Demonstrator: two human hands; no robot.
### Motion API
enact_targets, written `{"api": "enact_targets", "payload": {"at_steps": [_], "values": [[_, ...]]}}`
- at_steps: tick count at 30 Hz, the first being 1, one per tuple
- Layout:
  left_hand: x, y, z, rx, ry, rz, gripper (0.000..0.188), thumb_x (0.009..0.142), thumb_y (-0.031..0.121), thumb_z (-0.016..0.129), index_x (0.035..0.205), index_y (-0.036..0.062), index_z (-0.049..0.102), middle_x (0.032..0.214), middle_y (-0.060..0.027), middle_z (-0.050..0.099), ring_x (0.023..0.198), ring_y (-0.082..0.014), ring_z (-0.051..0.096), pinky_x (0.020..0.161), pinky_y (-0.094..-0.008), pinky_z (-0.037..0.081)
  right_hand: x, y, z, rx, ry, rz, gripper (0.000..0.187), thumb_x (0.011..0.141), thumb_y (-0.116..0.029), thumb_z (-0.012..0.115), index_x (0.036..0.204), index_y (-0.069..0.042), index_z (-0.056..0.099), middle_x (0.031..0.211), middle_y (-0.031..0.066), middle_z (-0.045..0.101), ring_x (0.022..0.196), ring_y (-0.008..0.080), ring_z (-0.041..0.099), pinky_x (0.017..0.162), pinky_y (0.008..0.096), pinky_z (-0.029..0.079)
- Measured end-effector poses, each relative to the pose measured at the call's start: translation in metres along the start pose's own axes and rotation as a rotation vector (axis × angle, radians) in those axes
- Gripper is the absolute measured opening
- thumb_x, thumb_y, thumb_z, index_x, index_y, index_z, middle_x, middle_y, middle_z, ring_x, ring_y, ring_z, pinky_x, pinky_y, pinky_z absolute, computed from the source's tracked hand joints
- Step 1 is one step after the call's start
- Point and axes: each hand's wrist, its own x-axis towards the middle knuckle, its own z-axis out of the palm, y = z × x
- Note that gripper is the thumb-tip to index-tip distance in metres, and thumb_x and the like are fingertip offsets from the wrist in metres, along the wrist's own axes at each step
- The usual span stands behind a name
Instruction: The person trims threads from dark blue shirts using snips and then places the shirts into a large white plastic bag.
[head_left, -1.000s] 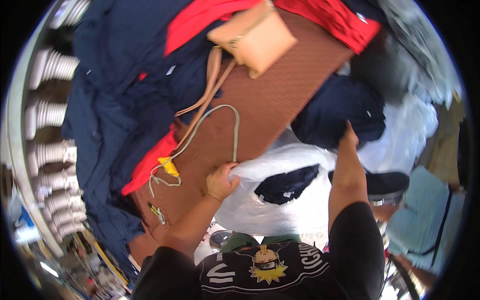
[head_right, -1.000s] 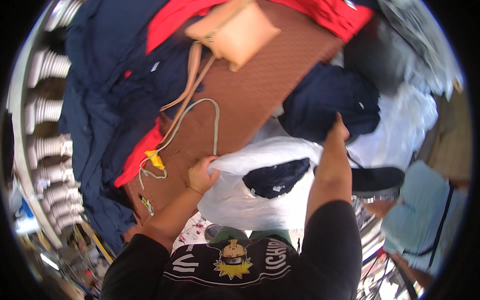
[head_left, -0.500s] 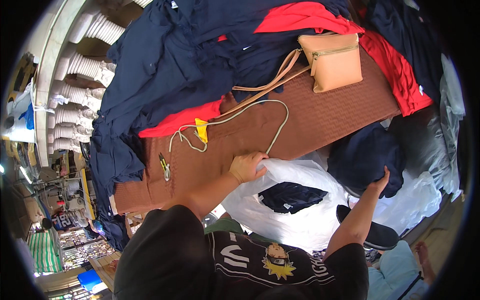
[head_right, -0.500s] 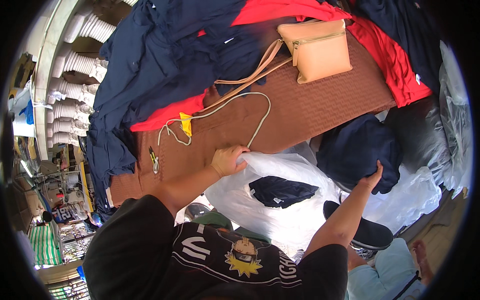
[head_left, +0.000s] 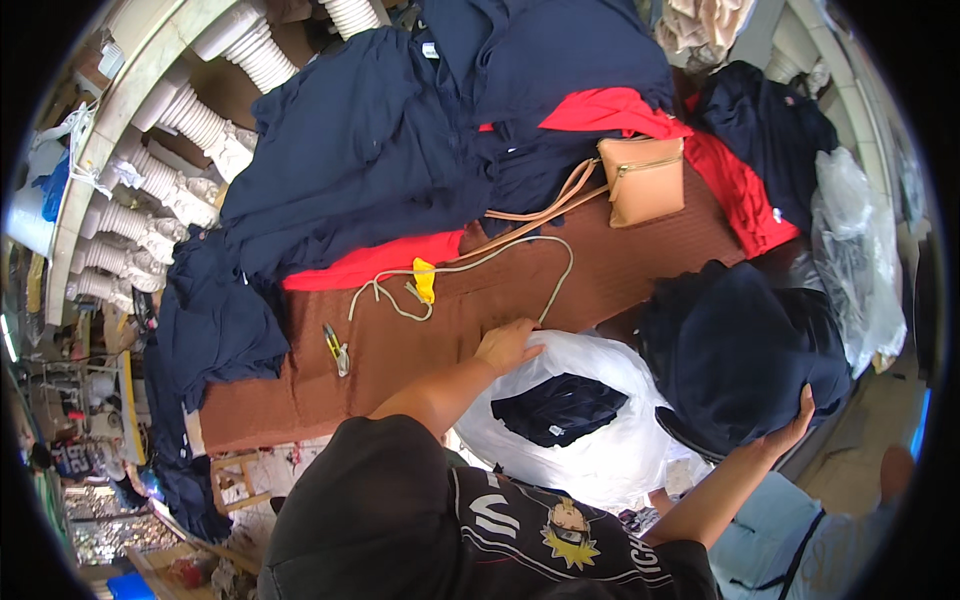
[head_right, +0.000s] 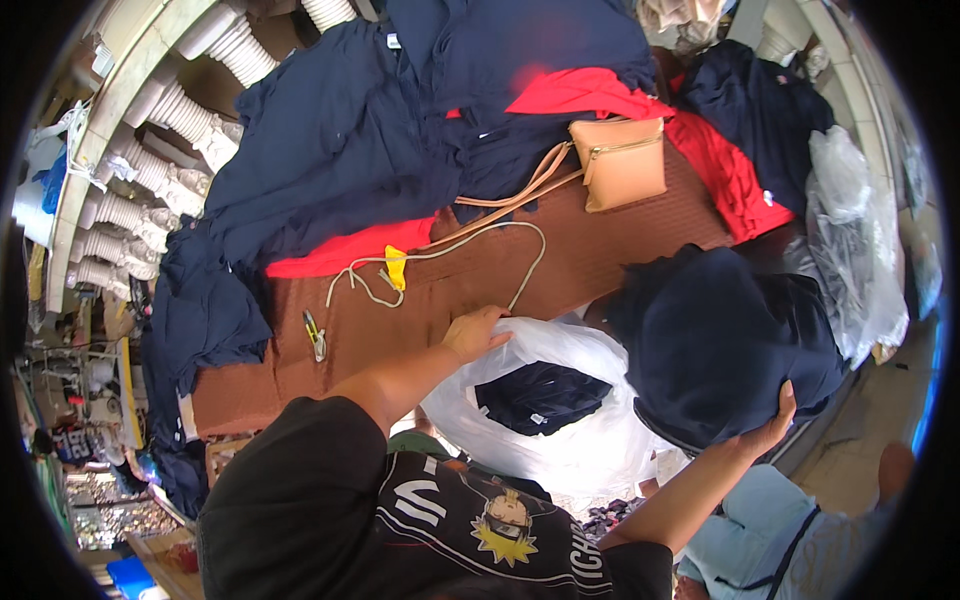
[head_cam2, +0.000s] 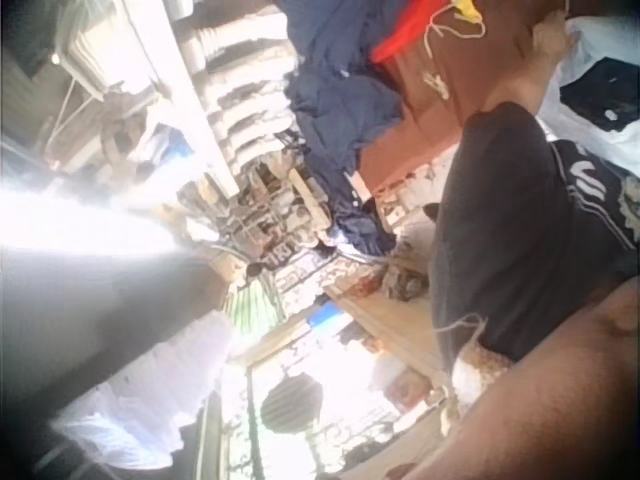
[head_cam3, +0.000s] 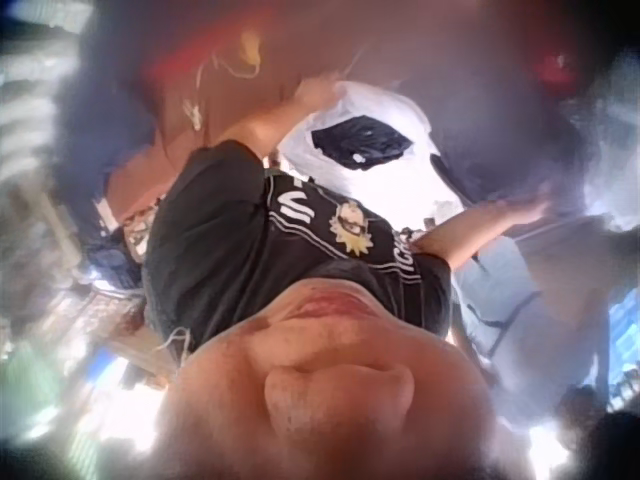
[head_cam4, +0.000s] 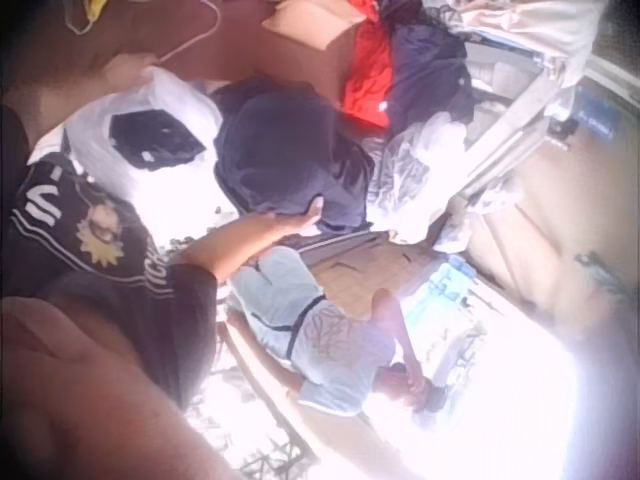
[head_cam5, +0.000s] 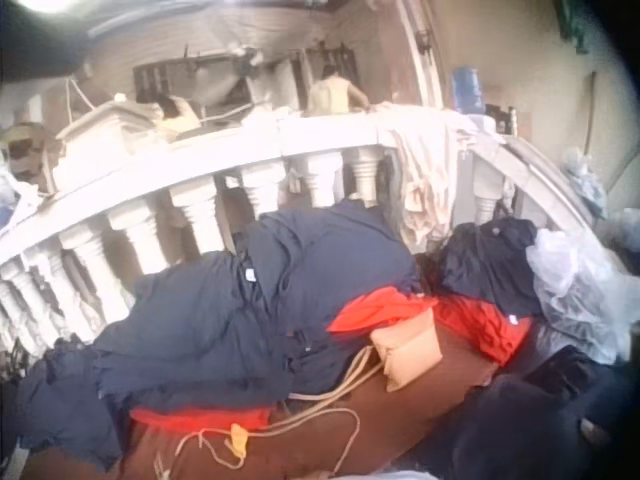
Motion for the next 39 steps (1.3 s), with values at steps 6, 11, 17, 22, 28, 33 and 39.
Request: {"api": "enact_targets", "payload": {"at_steps": [6, 11, 17, 22, 28, 33, 39], "values": [[-0.047, -0.014, -0.034, -0.012, -0.048, 0.085, 0.063, 0.076, 0.027, 0.068, 0.13, 0.0092, 0.041, 0.113, -0.014, 0.051, 0.111, -0.0329, 0.051, 0.087, -0.0437, 0.045, -0.101, -0.008, 0.117, -0.044, -0.005, 0.033, 0.039, 0.079, -0.021, 0.063, 0.109, 0.005, 0.059, 0.106, 0.0158, 0.064, 0.094, 0.0266, 0.063, 0.087, 0.0368, 0.05], [-0.09, -0.041, -0.054, -0.053, -0.013, 0.202, 0.066, 0.075, 0.023, 0.068, 0.133, 0.01, 0.039, 0.126, -0.0156, 0.045, 0.113, -0.0333, 0.05, 0.09, -0.0463, 0.044, -0.124, 0.057, 0.24, -0.366, -0.135, -0.135, 0.039, 0.076, -0.021, 0.067, 0.106, 0.005, 0.062, 0.102, 0.0127, 0.065, 0.091, 0.0218, 0.063, 0.086, 0.0308, 0.048], [-0.14, -0.088, -0.104, -0.177, -0.072, 0.236, 0.054, 0.08, 0.021, 0.064, 0.129, 0.0087, 0.045, 0.132, -0.0162, 0.041, 0.105, -0.0315, 0.056, 0.088, -0.0408, 0.048, -0.187, 0.115, 0.467, 0.041, -0.534, -0.288, 0.028, 0.083, -0.019, 0.063, 0.103, 0.001, 0.064, 0.103, 0.0094, 0.066, 0.095, 0.0197, 0.062, 0.087, 0.0313, 0.048], [-0.2, -0.15, -0.158, -0.317, -0.052, 0.03, 0.037, 0.083, 0.019, 0.063, 0.117, 0.0049, 0.056, 0.118, -0.0148, 0.054, 0.09, -0.0249, 0.063, 0.08, -0.0357, 0.05, -0.244, 0.259, 0.54, -0.654, -0.357, 0.046, 0.055, 0.071, -0.042, 0.073, 0.092, 0.008, 0.063, 0.084, 0.0143, 0.063, 0.067, 0.0211, 0.057, 0.064, 0.0331, 0.047], [-0.238, -0.188, -0.165, -0.405, -0.092, -0.146, 0.032, 0.084, 0.02, 0.062, 0.11, 0.0017, 0.061, 0.097, -0.0123, 0.066, 0.083, -0.0227, 0.064, 0.075, -0.033, 0.051, -0.229, 0.461, 0.422, -0.811, -0.668, 0.475, 0.054, 0.086, -0.024, 0.064, 0.123, 0.01, 0.045, 0.104, 0.0159, 0.063, 0.088, 0.0216, 0.065, 0.073, 0.0294, 0.054], [-0.22, -0.194, -0.146, -0.454, -0.201, -0.148, 0.032, 0.084, 0.019, 0.062, 0.111, 0.0016, 0.061, 0.097, -0.0128, 0.067, 0.084, -0.0198, 0.065, 0.077, -0.0304, 0.051, -0.186, 0.374, 0.324, -0.78, -1.109, 0.549, 0.044, 0.086, -0.022, 0.065, 0.121, 0.001, 0.053, 0.105, 0.0119, 0.065, 0.082, 0.0179, 0.066, 0.07, 0.0291, 0.053], [-0.142, -0.133, -0.105, -0.621, -0.352, -0.038, 0.04, 0.082, 0.026, 0.067, 0.113, 0.0029, 0.06, 0.105, -0.0111, 0.066, 0.091, -0.0214, 0.064, 0.081, -0.0316, 0.05, -0.122, 0.205, 0.148, -1.0, -0.589, 0.145, 0.041, 0.091, -0.03, 0.057, 0.124, -0.005, 0.054, 0.108, 0.0076, 0.064, 0.09, 0.0155, 0.064, 0.08, 0.0278, 0.049]]}}
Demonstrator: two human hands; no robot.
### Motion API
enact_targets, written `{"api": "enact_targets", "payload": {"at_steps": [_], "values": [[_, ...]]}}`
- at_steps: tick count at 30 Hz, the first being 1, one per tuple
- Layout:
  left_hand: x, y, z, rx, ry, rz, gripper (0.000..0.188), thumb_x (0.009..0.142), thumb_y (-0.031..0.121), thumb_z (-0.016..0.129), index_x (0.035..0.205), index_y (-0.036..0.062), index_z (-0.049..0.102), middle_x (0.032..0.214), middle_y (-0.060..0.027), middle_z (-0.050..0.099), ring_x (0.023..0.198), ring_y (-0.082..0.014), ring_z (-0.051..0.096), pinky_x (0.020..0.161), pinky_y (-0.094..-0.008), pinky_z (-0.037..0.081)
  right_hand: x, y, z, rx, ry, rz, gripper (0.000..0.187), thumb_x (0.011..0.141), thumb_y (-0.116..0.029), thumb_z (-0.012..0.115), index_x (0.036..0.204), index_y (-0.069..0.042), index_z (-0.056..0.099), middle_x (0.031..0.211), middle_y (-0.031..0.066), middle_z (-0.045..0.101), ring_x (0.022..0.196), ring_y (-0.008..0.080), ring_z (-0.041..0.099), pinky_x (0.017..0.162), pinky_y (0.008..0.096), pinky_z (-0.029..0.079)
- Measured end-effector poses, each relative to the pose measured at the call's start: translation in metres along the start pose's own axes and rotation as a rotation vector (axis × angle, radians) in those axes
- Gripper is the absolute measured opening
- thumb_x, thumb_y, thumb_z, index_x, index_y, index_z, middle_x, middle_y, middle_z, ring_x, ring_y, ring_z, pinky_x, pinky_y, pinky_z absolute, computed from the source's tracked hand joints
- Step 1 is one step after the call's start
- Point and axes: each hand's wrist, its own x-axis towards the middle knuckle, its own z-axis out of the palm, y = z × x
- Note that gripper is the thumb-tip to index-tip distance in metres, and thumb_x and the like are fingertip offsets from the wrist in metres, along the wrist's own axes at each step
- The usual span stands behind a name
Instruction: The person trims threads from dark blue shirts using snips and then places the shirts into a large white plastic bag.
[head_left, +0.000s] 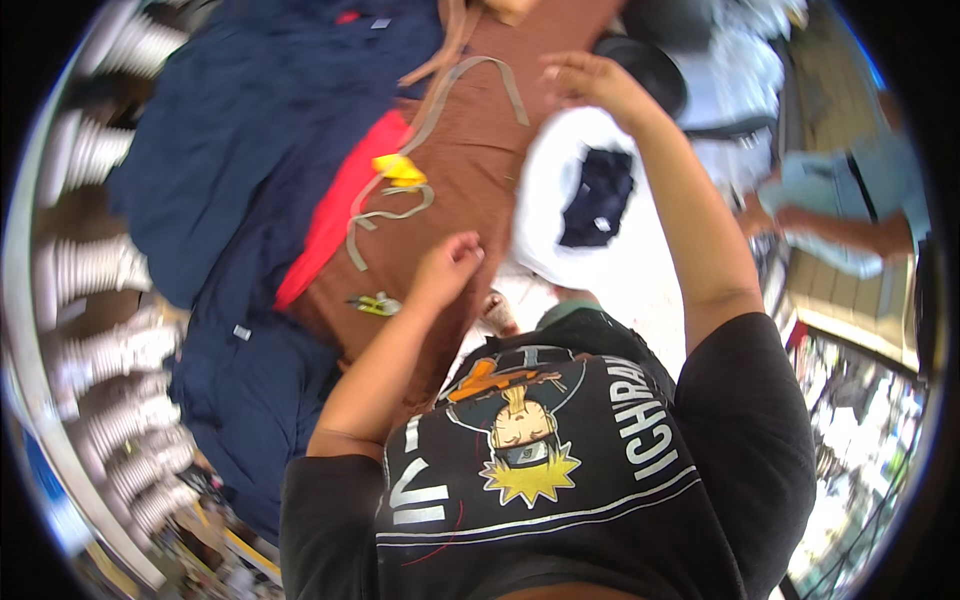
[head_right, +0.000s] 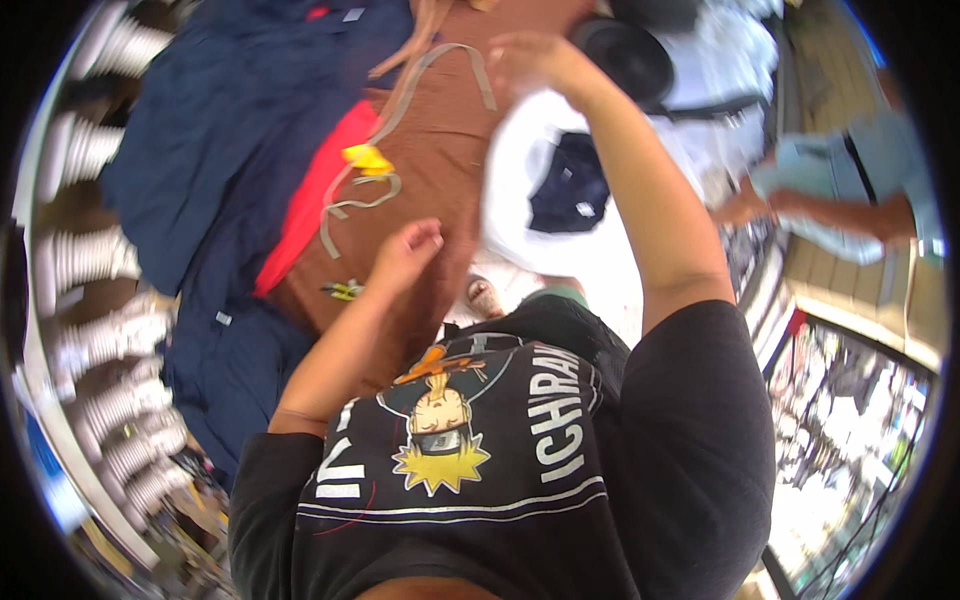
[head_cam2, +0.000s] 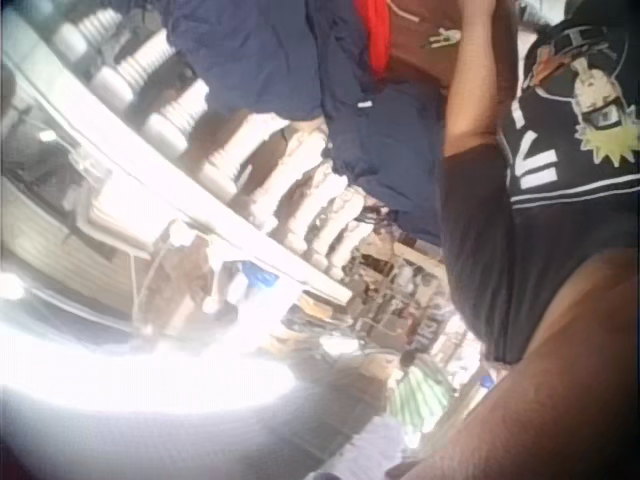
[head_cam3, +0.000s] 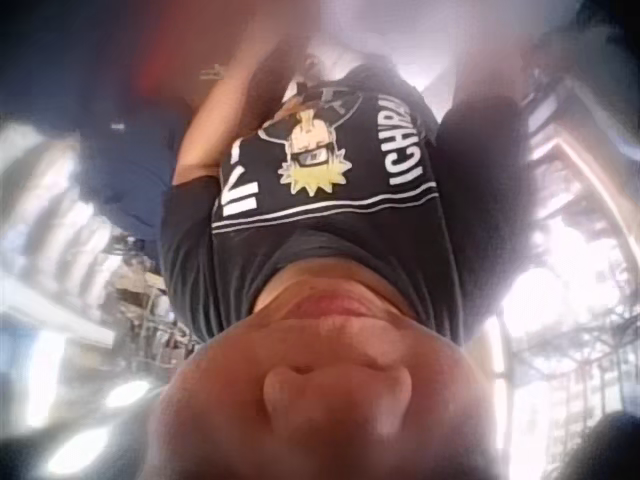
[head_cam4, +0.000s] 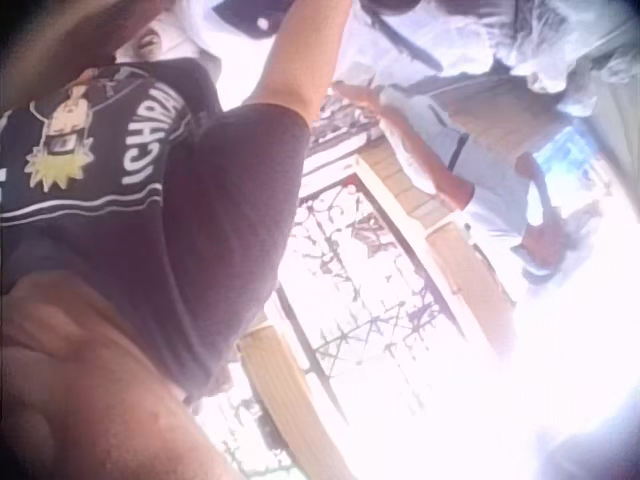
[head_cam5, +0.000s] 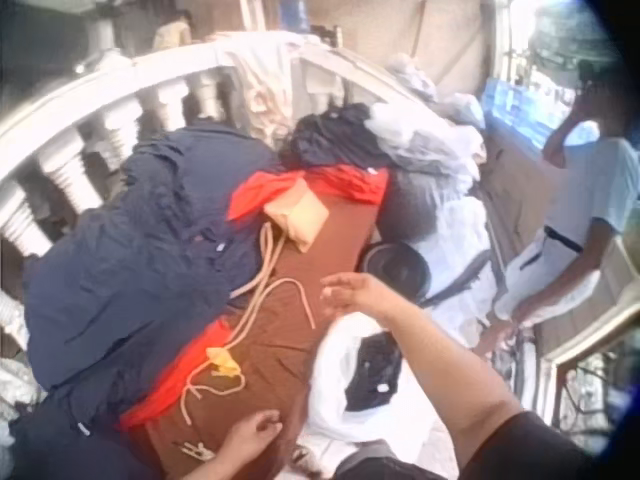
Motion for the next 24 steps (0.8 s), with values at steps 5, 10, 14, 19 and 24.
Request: {"api": "enact_targets", "payload": {"at_steps": [5, 10, 14, 19, 24], "values": [[0.085, 0.068, 0.073, 0.38, -0.06, 0.023, 0.082, 0.074, 0.036, 0.075, 0.135, -0.0039, 0.037, 0.129, -0.02, 0.05, 0.113, -0.0287, 0.052, 0.094, -0.0376, 0.044, -0.093, 0.101, -0.1, 0.12, 0.281, 0.339, 0.038, 0.09, -0.031, 0.055, 0.12, -0.007, 0.056, 0.107, 0.0069, 0.064, 0.093, 0.0158, 0.063, 0.084, 0.0296, 0.047], [0.134, 0.081, 0.132, 0.883, 0.19, 0.198, 0.092, 0.068, 0.031, 0.076, 0.14, 0.0016, 0.025, 0.118, -0.0258, 0.054, 0.103, -0.0377, 0.057, 0.086, -0.042, 0.048, -0.133, 0.221, -0.091, 0.263, 0.241, 0.624, 0.035, 0.086, -0.029, 0.059, 0.115, -0.009, 0.058, 0.098, 0.0045, 0.066, 0.088, 0.0139, 0.063, 0.077, 0.0277, 0.049], [0.18, 0.085, 0.107, 0.634, 0.148, 0.222, 0.058, 0.072, 0.02, 0.069, 0.124, 0.0055, 0.049, 0.095, -0.023, 0.065, 0.088, -0.0408, 0.062, 0.077, -0.0448, 0.05, -0.125, 0.348, -0.046, 0.192, 0.214, 0.75, 0.05, 0.075, -0.041, 0.072, 0.108, -0.004, 0.062, 0.088, 0.0064, 0.065, 0.074, 0.0148, 0.062, 0.064, 0.0289, 0.052], [0.187, 0.049, 0.09, 0.541, 0.208, 0.355, 0.045, 0.075, 0.008, 0.065, 0.117, -0.001, 0.052, 0.103, -0.0182, 0.064, 0.096, -0.0278, 0.063, 0.084, -0.0352, 0.048, -0.069, 0.403, 0.018, -0.166, 0.529, 1.145, 0.108, 0.061, -0.055, 0.078, 0.137, 0.006, 0.031, 0.129, 0.0221, 0.044, 0.123, 0.0311, 0.043, 0.099, 0.0399, 0.04], [0.188, 0.032, 0.093, 0.468, 0.199, 0.4, 0.045, 0.075, 0.003, 0.063, 0.118, -0.0041, 0.05, 0.105, -0.0148, 0.062, 0.097, -0.0201, 0.06, 0.087, -0.0311, 0.045, -0.002, 0.421, 0.02, -0.138, 0.83, 1.486, 0.128, 0.058, -0.053, 0.081, 0.144, 0.001, 0.004, 0.144, 0.0205, 0.025, 0.136, 0.0318, 0.023, 0.108, 0.0446, 0.03]]}}
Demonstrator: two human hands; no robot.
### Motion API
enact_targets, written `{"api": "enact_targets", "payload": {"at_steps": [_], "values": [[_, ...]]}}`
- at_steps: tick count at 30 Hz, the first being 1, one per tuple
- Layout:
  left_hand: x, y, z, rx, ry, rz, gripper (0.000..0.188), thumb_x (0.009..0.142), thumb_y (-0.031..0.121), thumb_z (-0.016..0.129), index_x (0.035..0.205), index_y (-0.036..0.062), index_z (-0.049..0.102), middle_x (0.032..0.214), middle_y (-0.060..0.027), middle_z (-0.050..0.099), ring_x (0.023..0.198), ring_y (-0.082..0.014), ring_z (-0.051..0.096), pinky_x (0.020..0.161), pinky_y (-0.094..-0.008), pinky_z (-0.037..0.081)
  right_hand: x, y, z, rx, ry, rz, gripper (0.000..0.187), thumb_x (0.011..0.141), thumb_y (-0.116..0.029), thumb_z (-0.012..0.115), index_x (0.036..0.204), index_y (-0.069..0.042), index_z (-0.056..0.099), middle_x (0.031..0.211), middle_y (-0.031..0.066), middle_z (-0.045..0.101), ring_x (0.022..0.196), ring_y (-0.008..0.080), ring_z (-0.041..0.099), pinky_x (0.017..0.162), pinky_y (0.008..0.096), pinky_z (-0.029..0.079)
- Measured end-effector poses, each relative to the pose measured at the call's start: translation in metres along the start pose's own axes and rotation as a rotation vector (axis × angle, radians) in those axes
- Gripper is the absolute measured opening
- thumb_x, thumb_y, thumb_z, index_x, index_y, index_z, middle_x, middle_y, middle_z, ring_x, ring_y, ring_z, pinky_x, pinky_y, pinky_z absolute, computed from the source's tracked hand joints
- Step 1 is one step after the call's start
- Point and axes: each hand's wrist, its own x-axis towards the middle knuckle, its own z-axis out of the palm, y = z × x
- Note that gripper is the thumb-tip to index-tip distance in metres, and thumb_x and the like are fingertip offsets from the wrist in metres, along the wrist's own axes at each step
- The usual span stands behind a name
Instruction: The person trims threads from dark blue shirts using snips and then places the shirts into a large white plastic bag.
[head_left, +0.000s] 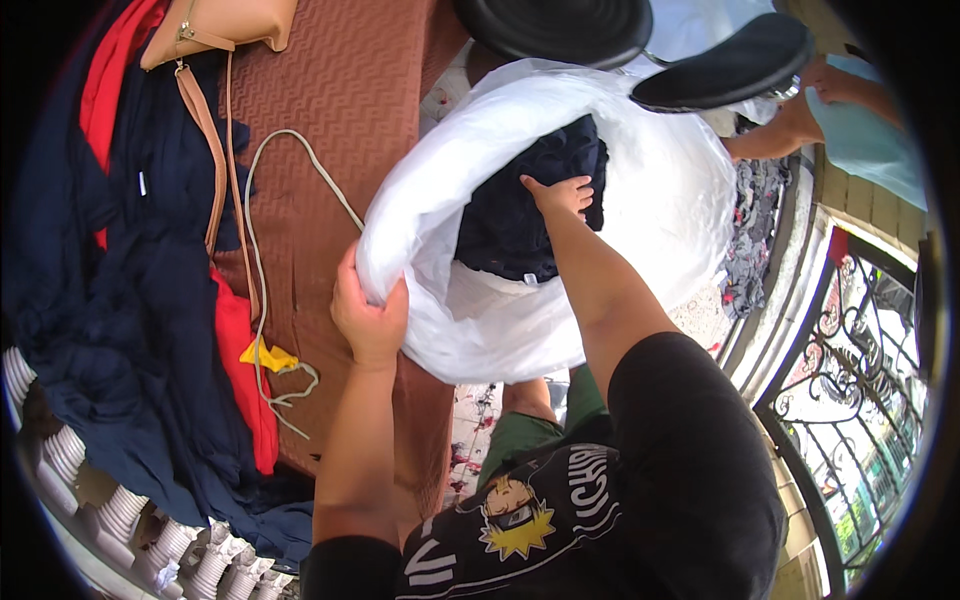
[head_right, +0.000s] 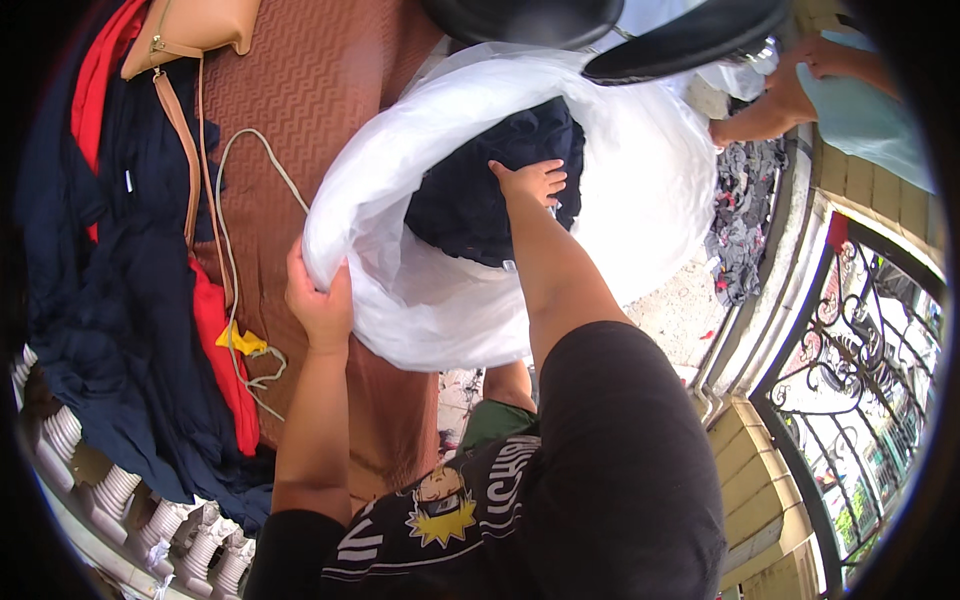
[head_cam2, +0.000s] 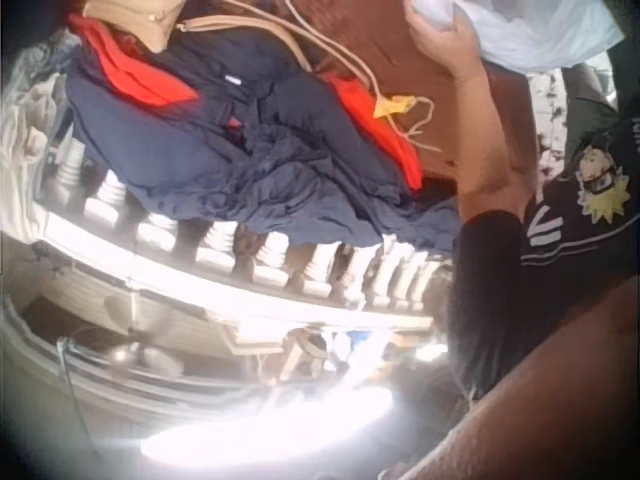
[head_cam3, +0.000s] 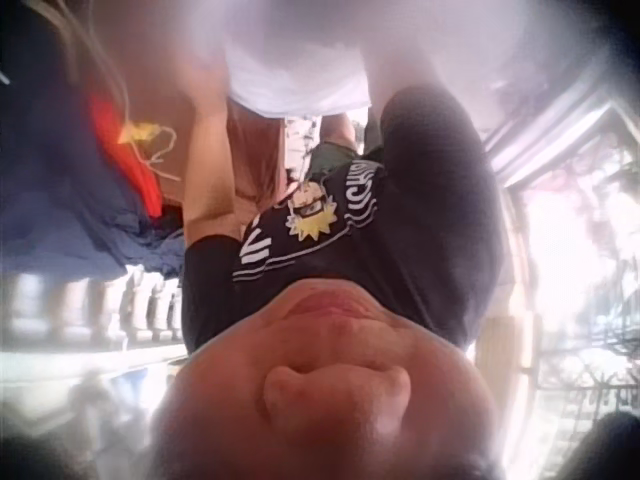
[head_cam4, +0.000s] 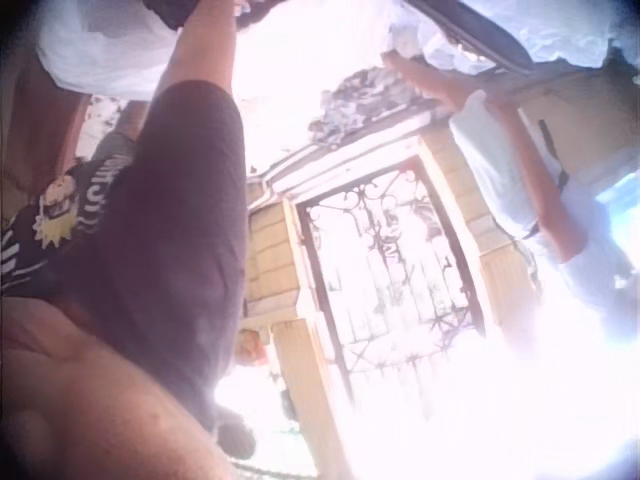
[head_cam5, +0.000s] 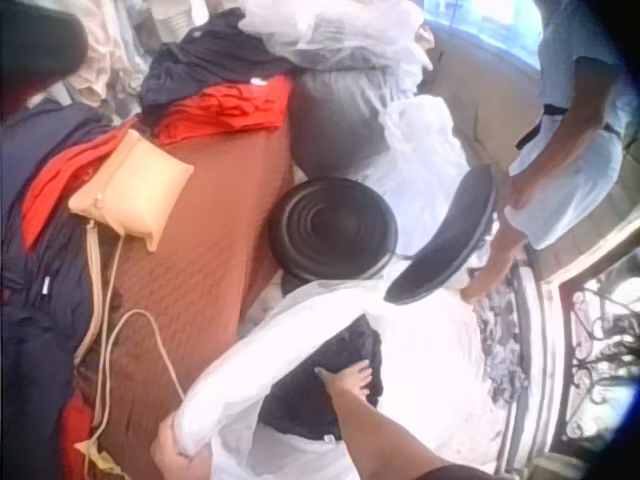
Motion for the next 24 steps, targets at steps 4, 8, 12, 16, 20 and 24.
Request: {"api": "enact_targets", "payload": {"at_steps": [4, 8, 12, 16, 20, 24], "values": [[-0.002, -0.009, -0.004, -0.01, -0.04, -0.013, 0.049, 0.074, 0.001, 0.062, 0.12, -0.005, 0.048, 0.108, -0.0123, 0.059, 0.098, -0.0173, 0.057, 0.089, -0.0299, 0.044, 0.002, -0.027, 0.041, 0.006, -0.042, 0.047, 0.131, 0.058, -0.047, 0.083, 0.143, 0.003, -0.003, 0.143, 0.0228, 0.027, 0.13, 0.0356, 0.035, 0.103, 0.0435, 0.037], [0.002, -0.009, -0.004, -0.043, -0.049, 0.006, 0.048, 0.074, -0.001, 0.06, 0.121, -0.0055, 0.047, 0.108, -0.0121, 0.059, 0.097, -0.0166, 0.058, 0.088, -0.0296, 0.044, 0.027, -0.026, 0.053, 0.174, -0.11, -0.062, 0.105, 0.065, -0.032, 0.078, 0.139, 0.006, 0.014, 0.126, 0.0261, 0.049, 0.111, 0.0384, 0.055, 0.094, 0.0416, 0.046], [0.005, -0.01, 0.0, -0.057, -0.003, -0.021, 0.049, 0.069, 0.006, 0.066, 0.115, -0.0012, 0.054, 0.102, -0.0147, 0.063, 0.09, -0.0264, 0.061, 0.081, -0.0344, 0.047, 0.029, 0.007, 0.038, 0.518, -0.352, -0.195, 0.057, 0.068, -0.02, 0.071, 0.114, 0.006, 0.051, 0.103, 0.0202, 0.063, 0.097, 0.0332, 0.061, 0.087, 0.0402, 0.048], [0.0, -0.016, 0.004, -0.075, 0.076, 0.008, 0.049, 0.066, 0.011, 0.068, 0.113, 0.0025, 0.057, 0.097, -0.016, 0.065, 0.086, -0.0336, 0.063, 0.077, -0.0381, 0.049, -0.033, 0.049, -0.038, 0.807, -0.946, -0.097, 0.049, 0.07, -0.015, 0.069, 0.113, 0.004, 0.054, 0.103, 0.0127, 0.063, 0.084, 0.0252, 0.063, 0.082, 0.0349, 0.05], [0.002, -0.006, 0.001, 0.044, 0.06, 0.058, 0.049, 0.067, 0.015, 0.068, 0.114, 0.0063, 0.057, 0.095, -0.016, 0.065, 0.084, -0.0362, 0.061, 0.074, -0.0424, 0.049, -0.074, 0.093, -0.12, 1.007, -1.107, -0.15, 0.044, 0.074, -0.011, 0.064, 0.115, 0.002, 0.054, 0.1, 0.0131, 0.064, 0.086, 0.0229, 0.064, 0.081, 0.0332, 0.052], [0.004, 0.001, -0.004, 0.153, -0.029, -0.053, 0.053, 0.068, 0.024, 0.067, 0.119, 0.013, 0.053, 0.094, -0.0184, 0.064, 0.082, -0.0396, 0.06, 0.074, -0.0481, 0.048, -0.12, 0.121, -0.248, 0.982, -1.145, -0.348, 0.04, 0.078, -0.015, 0.058, 0.115, 0.003, 0.055, 0.097, 0.0138, 0.066, 0.083, 0.0221, 0.066, 0.079, 0.0314, 0.053]]}}
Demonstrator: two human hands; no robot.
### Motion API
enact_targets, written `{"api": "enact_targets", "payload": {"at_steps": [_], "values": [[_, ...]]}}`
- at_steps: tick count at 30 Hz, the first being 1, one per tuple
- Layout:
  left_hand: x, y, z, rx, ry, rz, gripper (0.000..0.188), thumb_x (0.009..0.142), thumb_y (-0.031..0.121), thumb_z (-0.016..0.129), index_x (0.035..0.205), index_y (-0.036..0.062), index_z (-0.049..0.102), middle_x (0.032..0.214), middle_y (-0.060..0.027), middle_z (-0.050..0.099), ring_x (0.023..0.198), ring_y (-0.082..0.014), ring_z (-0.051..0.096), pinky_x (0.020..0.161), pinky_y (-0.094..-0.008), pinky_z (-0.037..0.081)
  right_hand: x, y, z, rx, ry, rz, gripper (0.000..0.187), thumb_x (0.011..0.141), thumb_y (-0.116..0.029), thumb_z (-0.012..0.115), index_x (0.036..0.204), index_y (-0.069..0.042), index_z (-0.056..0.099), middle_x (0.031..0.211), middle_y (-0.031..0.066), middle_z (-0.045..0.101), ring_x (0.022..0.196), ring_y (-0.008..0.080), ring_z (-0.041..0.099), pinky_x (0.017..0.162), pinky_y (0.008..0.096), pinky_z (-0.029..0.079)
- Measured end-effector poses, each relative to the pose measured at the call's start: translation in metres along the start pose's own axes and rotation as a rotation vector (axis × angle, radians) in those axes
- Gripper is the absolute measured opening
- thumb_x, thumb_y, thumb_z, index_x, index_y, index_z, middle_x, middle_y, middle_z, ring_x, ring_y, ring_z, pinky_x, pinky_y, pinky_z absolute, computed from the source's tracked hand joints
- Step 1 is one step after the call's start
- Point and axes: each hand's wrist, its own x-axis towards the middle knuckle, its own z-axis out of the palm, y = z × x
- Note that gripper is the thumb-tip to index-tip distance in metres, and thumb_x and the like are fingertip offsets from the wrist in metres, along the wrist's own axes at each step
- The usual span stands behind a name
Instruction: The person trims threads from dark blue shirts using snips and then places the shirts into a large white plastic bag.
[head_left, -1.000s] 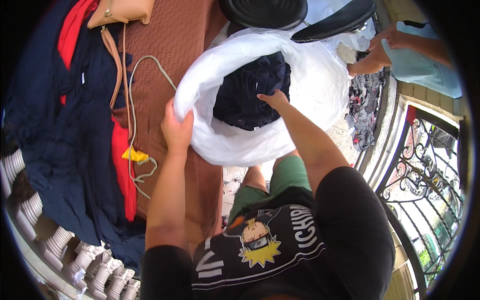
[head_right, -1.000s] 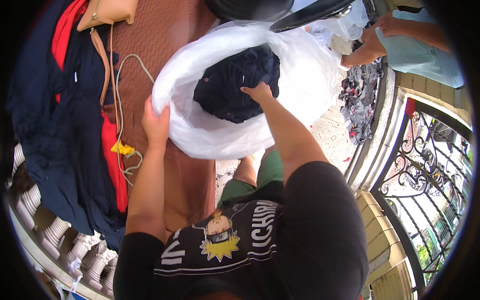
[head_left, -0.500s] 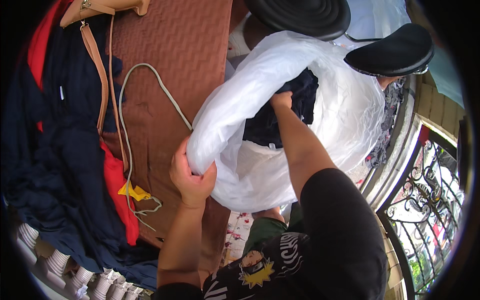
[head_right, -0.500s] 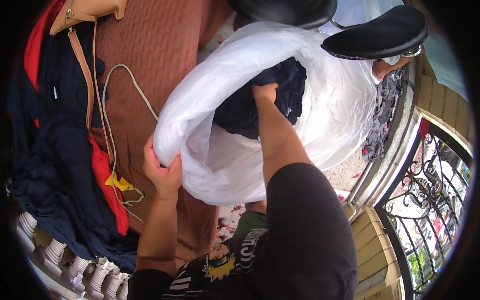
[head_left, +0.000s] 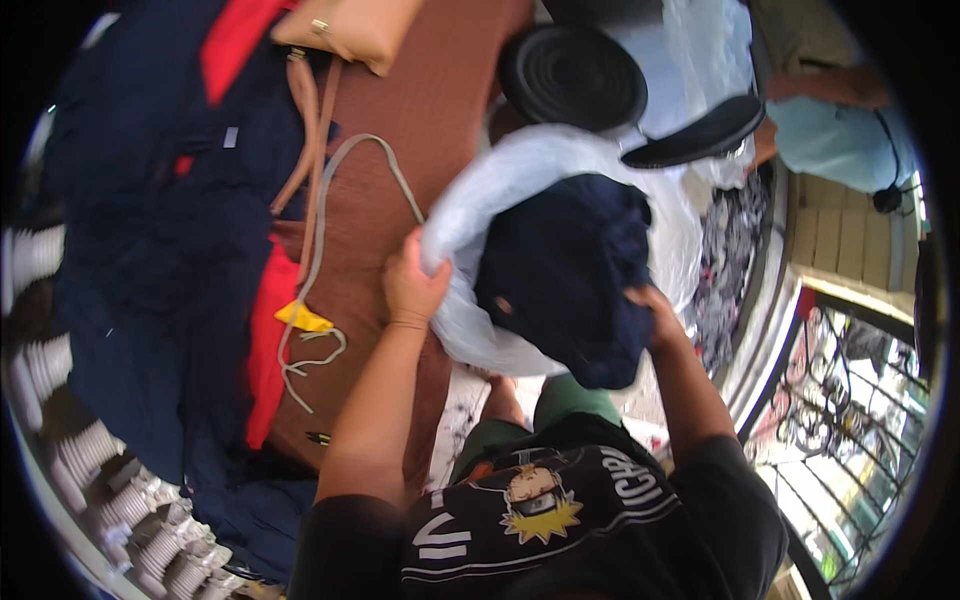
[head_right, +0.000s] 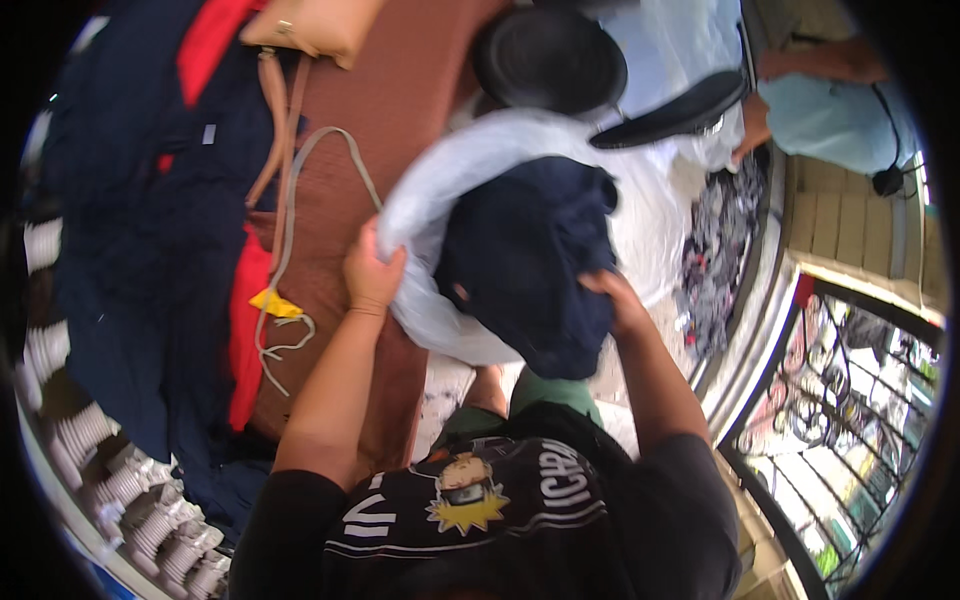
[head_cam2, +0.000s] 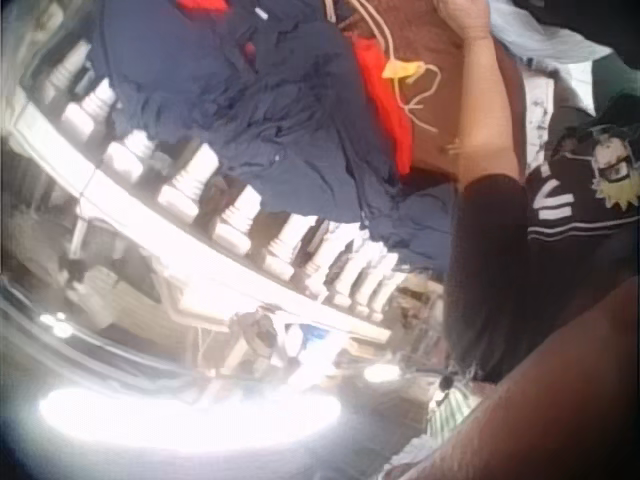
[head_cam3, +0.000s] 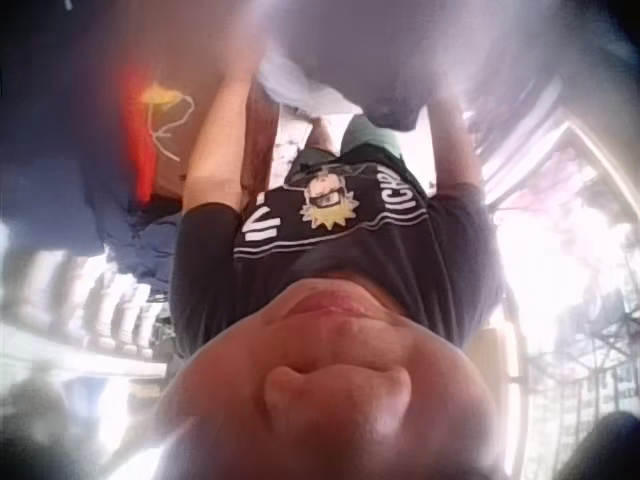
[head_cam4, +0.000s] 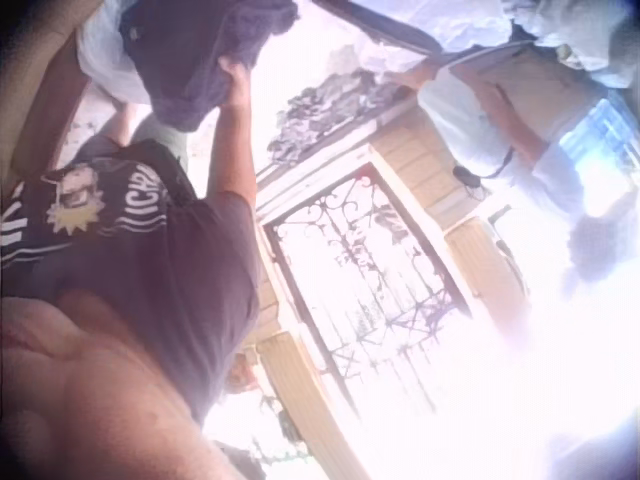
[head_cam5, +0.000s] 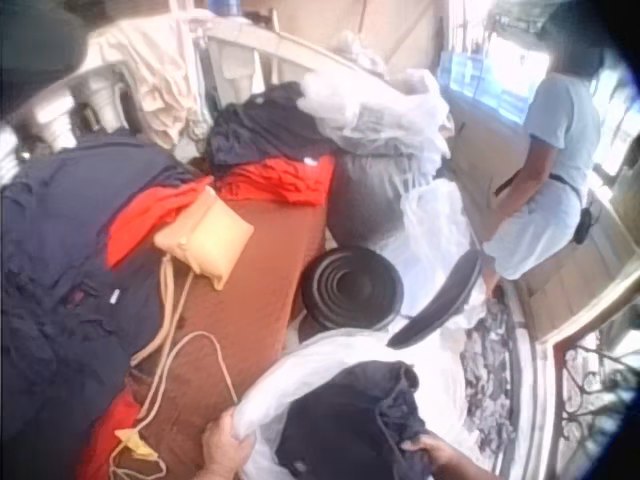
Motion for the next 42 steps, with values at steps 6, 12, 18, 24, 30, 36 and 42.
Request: {"api": "enact_targets", "payload": {"at_steps": [6, 12, 18, 24, 30, 36, 42], "values": [[-0.001, 0.023, -0.04, -0.058, -0.239, -0.139, 0.069, 0.074, 0.029, 0.069, 0.132, 0.0072, 0.04, 0.11, -0.0238, 0.06, 0.1, -0.0389, 0.059, 0.084, -0.0456, 0.047, -0.148, -0.061, -0.03, -0.098, 0.155, -0.366, 0.038, 0.077, -0.017, 0.056, 0.109, 0.004, 0.058, 0.097, 0.0146, 0.066, 0.087, 0.0231, 0.065, 0.082, 0.0344, 0.052], [-0.042, 0.03, -0.098, -0.177, -0.211, -0.032, 0.062, 0.079, 0.026, 0.068, 0.13, 0.0029, 0.042, 0.122, -0.0191, 0.053, 0.105, -0.0307, 0.058, 0.085, -0.038, 0.048, -0.173, -0.161, 0.07, -0.06, 0.223, -0.768, 0.034, 0.081, -0.021, 0.057, 0.106, 0.001, 0.061, 0.101, 0.0126, 0.066, 0.091, 0.0233, 0.064, 0.086, 0.0354, 0.05], [-0.128, -0.02, -0.142, -0.142, -0.226, -0.265, 0.043, 0.083, 0.027, 0.063, 0.118, 0.0031, 0.056, 0.102, -0.0153, 0.064, 0.089, -0.0272, 0.064, 0.078, -0.036, 0.05, -0.083, -0.244, 0.337, 0.16, -0.177, -1.064, 0.03, 0.084, -0.024, 0.058, 0.103, -0.002, 0.065, 0.104, 0.0106, 0.066, 0.095, 0.0234, 0.063, 0.091, 0.0364, 0.048], [-0.239, -0.043, -0.151, -0.152, -0.167, -0.507, 0.045, 0.083, 0.03, 0.063, 0.119, 0.0045, 0.056, 0.098, -0.014, 0.066, 0.088, -0.026, 0.065, 0.077, -0.0346, 0.051, -0.028, -0.259, 0.586, 0.435, -0.931, -1.172, 0.027, 0.083, -0.014, 0.062, 0.106, -0.001, 0.059, 0.1, 0.0098, 0.063, 0.093, 0.0241, 0.061, 0.086, 0.0354, 0.049], [-0.314, -0.039, -0.139, -0.104, -0.254, -0.687, 0.047, 0.082, 0.034, 0.064, 0.117, 0.0044, 0.058, 0.093, -0.0121, 0.068, 0.084, -0.0262, 0.066, 0.075, -0.0335, 0.052, 0.125, -0.151, 0.692, -0.878, -0.815, -0.521, 0.014, 0.083, -0.019, 0.066, 0.09, -0.008, 0.066, 0.088, 0.0055, 0.065, 0.07, 0.0146, 0.06, 0.067, 0.0283, 0.049], [-0.313, -0.027, -0.133, -0.125, -0.364, -0.653, 0.047, 0.082, 0.035, 0.064, 0.117, 0.0044, 0.058, 0.091, -0.0133, 0.067, 0.084, -0.0296, 0.065, 0.075, -0.0362, 0.051, 0.157, -0.089, 0.601, -1.637, -0.742, -0.903, 0.041, 0.074, -0.031, 0.073, 0.105, -0.005, 0.066, 0.095, 0.0114, 0.069, 0.078, 0.0216, 0.068, 0.072, 0.0332, 0.053], [-0.279, -0.045, -0.138, -0.147, -0.374, -0.571, 0.045, 0.082, 0.033, 0.063, 0.115, 0.0026, 0.058, 0.1, -0.0171, 0.066, 0.091, -0.0297, 0.064, 0.078, -0.0373, 0.051, 0.148, -0.109, 0.554, -1.893, -0.606, -1.093, 0.041, 0.077, -0.032, 0.067, 0.108, -0.005, 0.064, 0.101, 0.0151, 0.067, 0.096, 0.0284, 0.063, 0.085, 0.0358, 0.048]]}}
